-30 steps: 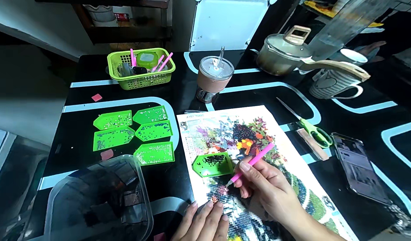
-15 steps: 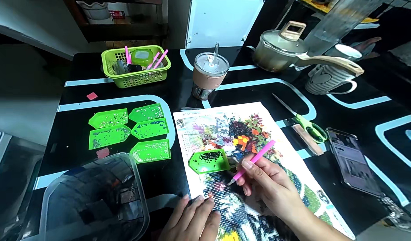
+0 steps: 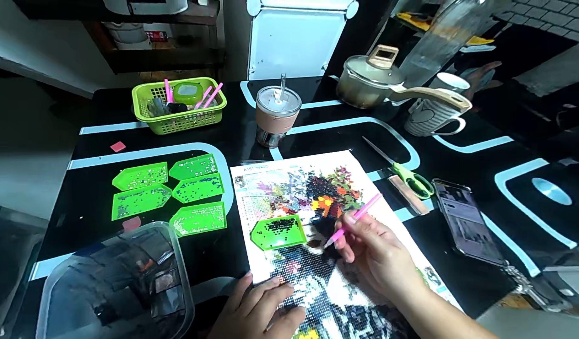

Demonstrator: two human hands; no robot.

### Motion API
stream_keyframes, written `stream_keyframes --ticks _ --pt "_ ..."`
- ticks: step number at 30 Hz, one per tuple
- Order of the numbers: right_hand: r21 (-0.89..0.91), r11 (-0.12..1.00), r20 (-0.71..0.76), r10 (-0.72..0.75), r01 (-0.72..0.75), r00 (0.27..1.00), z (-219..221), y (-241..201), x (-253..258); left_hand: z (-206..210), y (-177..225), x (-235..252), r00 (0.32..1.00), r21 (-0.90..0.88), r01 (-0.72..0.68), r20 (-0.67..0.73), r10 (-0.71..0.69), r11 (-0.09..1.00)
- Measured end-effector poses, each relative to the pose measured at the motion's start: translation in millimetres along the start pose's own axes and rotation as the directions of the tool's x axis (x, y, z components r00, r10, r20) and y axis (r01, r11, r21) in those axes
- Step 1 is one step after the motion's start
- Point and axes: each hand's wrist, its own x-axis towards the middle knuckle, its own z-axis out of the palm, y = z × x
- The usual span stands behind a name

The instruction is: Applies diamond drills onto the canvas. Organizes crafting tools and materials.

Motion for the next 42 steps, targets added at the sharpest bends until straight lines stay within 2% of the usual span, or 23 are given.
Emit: stream_keyframes --ticks 5,9,12,15,19,32,40,42 --pt "-0.125 0.99 -0.037 -0.077 0.071 0.996 -13.8 -2.8 14.3 1.8 -3.7 -0.8 0.995 -0.078 -0.039 0.088 0.046 0.996" --pt "-0.132 0.988 -0.012 -0.083 0.081 0.996 -14.2 0.5 19.6 3.1 -4.6 1.4 0.998 -0.046 -0.021 0.051 0.023 0.999" --pt "-0.244 0.965 0.054 -0.091 0.101 0.994 -10.2 5.7 18.6 5.1 -3.7 1.2 0.999 -0.014 -0.004 0.035 0.005 1.0" --pt "-0.345 0.919 0.124 -0.155 0.189 0.98 -7.6 13.8 14.9 4.5 -2.4 1.6 0.999 -0.009 0.006 0.045 -0.005 1.0" --pt "-0.352 0.901 0.167 -0.206 0.253 0.964 -7.1 19.4 13.0 4.0 -2.3 1.5 0.998 -0.022 0.018 0.057 -0.017 1.0" --pt "-0.409 0.852 0.234 -0.247 0.326 0.94 -6.3 20.3 12.2 4.2 -2.9 1.4 0.998 0.0 0.018 0.064 -0.018 1.0" --pt "-0.512 0.742 0.301 -0.317 0.433 0.899 -5.0 18.6 11.6 4.3 -3.1 1.3 0.998 -0.002 0.02 0.056 -0.02 1.0" --pt "-0.477 0.782 0.273 -0.302 0.401 0.913 -5.7 20.0 11.1 4.3 -3.0 1.4 0.998 -0.002 0.017 0.054 -0.017 1.0"
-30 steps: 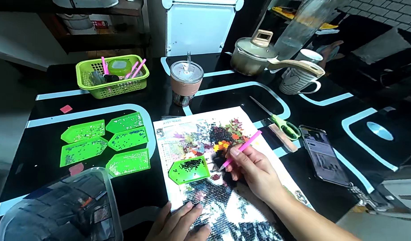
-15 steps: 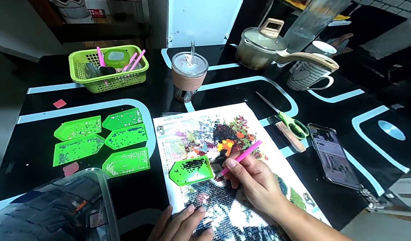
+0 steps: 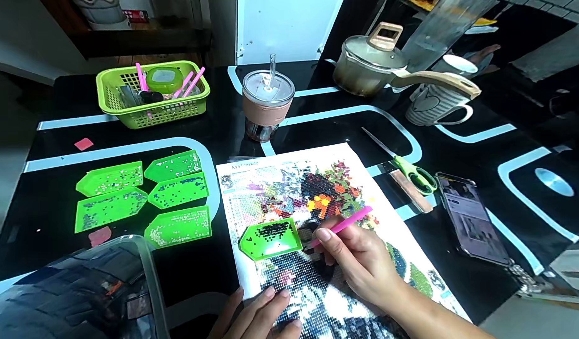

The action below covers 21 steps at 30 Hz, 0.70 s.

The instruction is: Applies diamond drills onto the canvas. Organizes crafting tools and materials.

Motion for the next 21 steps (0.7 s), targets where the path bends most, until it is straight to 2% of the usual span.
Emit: stream_keyframes --ticks 3,5,12,17,19,21 --pt "0.152 0.984 -0.04 0.101 -0.094 0.994 -1.1 2.4 -0.3 -0.2 -0.3 0.2 1.0 -0.002 -0.003 0.004 0.003 1.0" --pt "0.152 0.985 -0.035 0.091 -0.085 0.995 -0.4 2.3 -0.1 -0.3 -0.1 0.0 1.0 -0.001 -0.001 0.006 0.001 1.0" --pt "-0.021 0.999 0.013 -0.041 0.041 0.999 0.4 2.3 -0.2 -0.3 0.3 -0.1 1.0 0.01 -0.002 -0.002 0.002 1.0" --pt "-0.171 0.968 0.074 -0.175 0.185 0.982 -0.4 0.1 -1.0 -0.9 1.3 0.4 1.0 -0.018 0.0 -0.001 0.0 1.0" --pt "-0.108 0.988 0.048 -0.108 0.113 0.993 -1.1 1.0 -1.8 -0.2 1.2 -0.1 1.0 -0.009 0.002 0.005 -0.002 1.0" --pt "0.035 0.999 -0.015 0.011 -0.01 1.0 -1.6 3.3 -1.8 0.1 0.7 -0.2 1.0 0.0 0.0 0.007 0.0 1.0"
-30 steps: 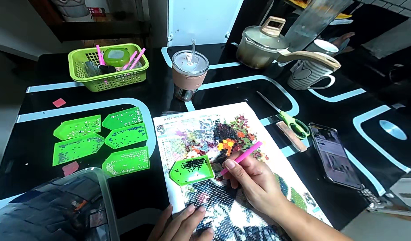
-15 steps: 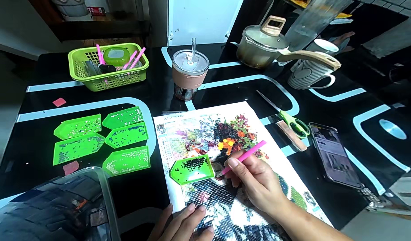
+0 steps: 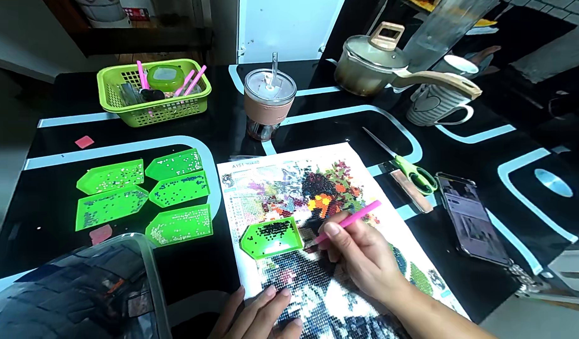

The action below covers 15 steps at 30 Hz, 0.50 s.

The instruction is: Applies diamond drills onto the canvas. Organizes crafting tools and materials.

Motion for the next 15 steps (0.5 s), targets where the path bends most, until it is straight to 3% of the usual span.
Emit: stream_keyframes --ticks 3,12,15 --pt "0.038 0.999 -0.016 0.001 -0.001 1.0 0.9 0.7 0.1 0.1 -0.2 0.1 1.0 0.008 -0.002 -0.006 0.002 1.0" --pt "-0.156 0.981 0.051 -0.112 0.119 0.992 1.4 -0.6 -0.2 0.1 -0.1 -0.2 1.0 0.0 0.001 -0.003 -0.001 1.0" --pt "-0.098 0.989 0.03 -0.105 0.107 0.994 1.2 0.5 0.3 -1.4 0.5 0.5 1.0 -0.001 0.005 0.002 -0.005 1.0"
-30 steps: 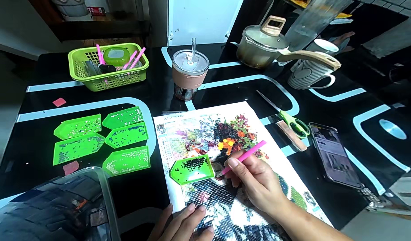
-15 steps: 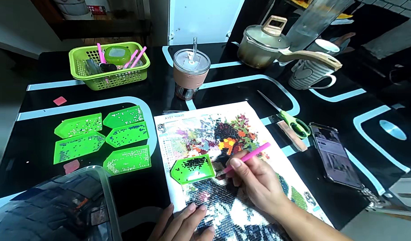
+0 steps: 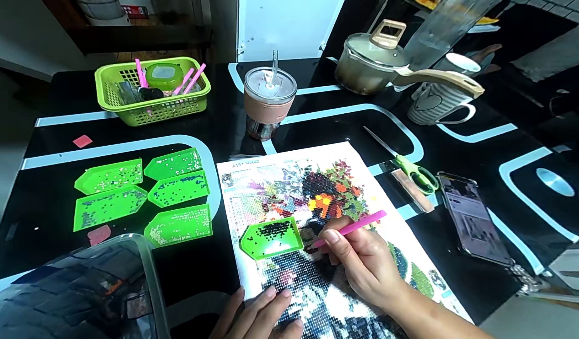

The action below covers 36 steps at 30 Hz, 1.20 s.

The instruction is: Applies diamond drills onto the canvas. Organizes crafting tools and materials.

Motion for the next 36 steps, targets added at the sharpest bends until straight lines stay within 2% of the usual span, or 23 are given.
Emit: stream_keyframes --ticks 2,5,7,10,11,13,16,27,30,34,36 --pt "0.011 1.0 0.01 -0.01 0.009 1.0 0.4 0.2 0.6 0.0 0.3 0.0 1.0 0.0 0.004 0.001 -0.004 1.0" --pt "-0.098 0.992 0.052 -0.073 0.078 0.996 1.0 -3.4 0.9 0.8 0.5 -0.6 1.0 0.012 0.002 -0.001 -0.002 1.0" --pt "-0.132 0.989 0.08 -0.062 0.072 0.995 -0.1 -6.5 3.0 1.1 0.5 -0.9 1.0 0.014 0.0 -0.002 0.0 1.0" --pt "0.061 0.991 0.039 0.121 -0.123 0.992 -1.6 -6.5 12.5 2.0 0.7 -1.0 1.0 0.022 0.0 -0.01 0.0 1.0" --pt "0.128 0.982 0.027 0.139 -0.141 0.99 -0.7 -6.3 16.7 2.2 0.8 -0.7 1.0 0.021 0.003 -0.01 -0.003 1.0" --pt "0.143 0.986 0.033 0.081 -0.085 0.996 5.6 -8.2 25.1 2.1 1.2 -0.6 1.0 0.02 0.009 -0.011 -0.009 1.0" --pt "0.038 0.999 0.075 -0.025 0.022 0.997 16.1 -8.8 32.4 1.7 1.4 -1.0 1.0 0.034 0.008 -0.005 -0.008 0.999" --pt "-0.095 0.992 0.078 -0.08 0.087 0.994 20.1 -6.0 34.3 3.8 2.4 -1.1 1.0 0.035 0.01 -0.019 -0.009 0.999" --pt "0.043 0.999 0.043 0.02 -0.021 0.999 17.4 -7.2 33.7 3.3 2.7 -0.7 1.0 0.04 0.01 -0.018 -0.009 0.999" --pt "0.306 0.908 -0.017 0.306 -0.286 0.952 1.3 -7.3 27.7 3.7 2.0 -0.2 1.0 0.045 0.006 -0.019 -0.006 0.999" --pt "0.319 0.894 -0.035 0.344 -0.316 0.938 -3.0 -4.0 20.4 3.9 1.9 -0.4 1.0 0.044 0.005 -0.014 -0.005 0.999"
